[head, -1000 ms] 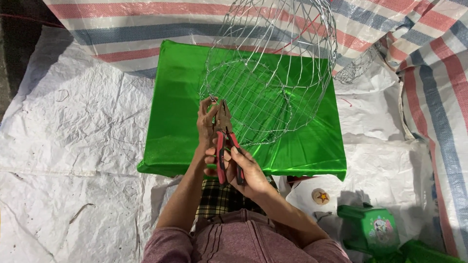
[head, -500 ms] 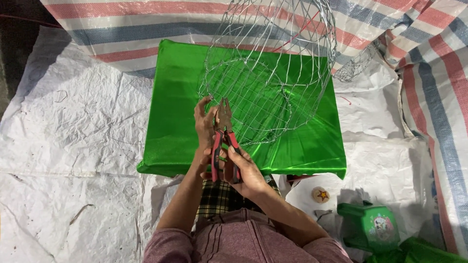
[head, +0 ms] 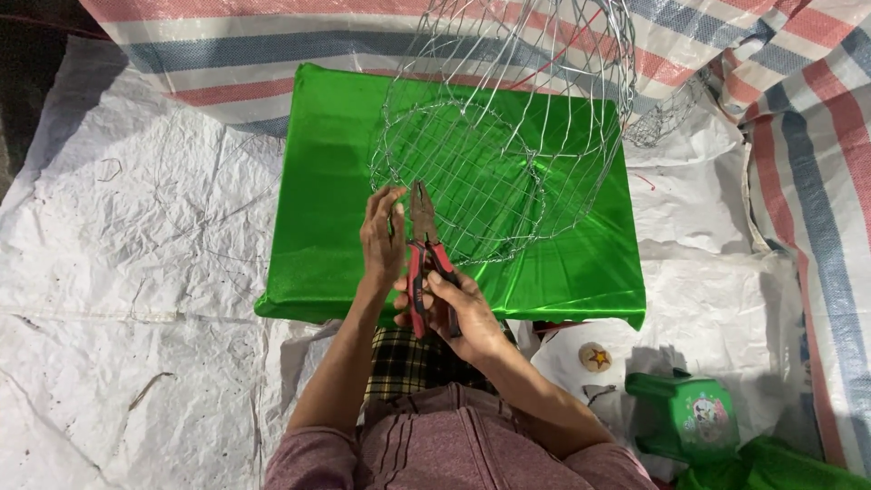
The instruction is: Using pliers to bend and secure wires while assembling a metal mesh structure on a work surface.
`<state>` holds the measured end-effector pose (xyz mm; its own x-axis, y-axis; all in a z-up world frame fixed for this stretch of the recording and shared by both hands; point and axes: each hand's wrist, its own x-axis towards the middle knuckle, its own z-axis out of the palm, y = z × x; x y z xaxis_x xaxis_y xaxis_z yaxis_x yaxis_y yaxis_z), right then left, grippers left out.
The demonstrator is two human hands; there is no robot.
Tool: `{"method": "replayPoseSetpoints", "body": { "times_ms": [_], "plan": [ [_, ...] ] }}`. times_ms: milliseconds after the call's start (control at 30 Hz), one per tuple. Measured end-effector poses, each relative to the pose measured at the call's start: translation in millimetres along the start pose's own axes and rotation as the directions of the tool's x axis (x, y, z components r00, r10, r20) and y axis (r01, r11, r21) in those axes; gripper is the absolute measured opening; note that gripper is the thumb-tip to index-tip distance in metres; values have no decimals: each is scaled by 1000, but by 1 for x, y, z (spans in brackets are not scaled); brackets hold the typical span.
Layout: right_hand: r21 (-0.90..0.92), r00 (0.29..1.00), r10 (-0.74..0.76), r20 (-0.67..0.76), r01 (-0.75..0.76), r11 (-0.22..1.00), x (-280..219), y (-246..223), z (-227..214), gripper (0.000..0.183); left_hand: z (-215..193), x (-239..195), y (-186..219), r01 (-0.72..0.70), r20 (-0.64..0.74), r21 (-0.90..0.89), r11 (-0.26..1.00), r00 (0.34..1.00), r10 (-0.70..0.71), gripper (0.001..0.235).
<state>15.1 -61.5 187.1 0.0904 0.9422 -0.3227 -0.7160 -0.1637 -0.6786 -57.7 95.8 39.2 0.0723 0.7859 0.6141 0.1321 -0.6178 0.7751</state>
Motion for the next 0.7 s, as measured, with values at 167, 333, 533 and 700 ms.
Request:
{"method": "replayPoseSetpoints", "body": {
  "times_ms": [167, 333, 533, 700],
  "plan": [
    [213, 1000, -15, -27, 20, 977, -23, -27, 58, 18, 0, -5, -13, 105, 34, 39, 994, 994, -107, 26],
    [254, 999, -9, -36, 18, 967, -23, -30, 70, 18, 9, -17, -37, -54, -32, 177, 983, 998, 60, 20],
    [282, 999, 5, -45, 8, 959, -9, -9, 39, 13, 8, -25, -40, -71, -39, 198, 978, 996, 80, 10],
    [275, 1000, -7, -16, 11, 962, 6, 9, 9, 12, 4, -22, -26, -50, -28, 148, 988, 998, 55, 10]
  ]
}}
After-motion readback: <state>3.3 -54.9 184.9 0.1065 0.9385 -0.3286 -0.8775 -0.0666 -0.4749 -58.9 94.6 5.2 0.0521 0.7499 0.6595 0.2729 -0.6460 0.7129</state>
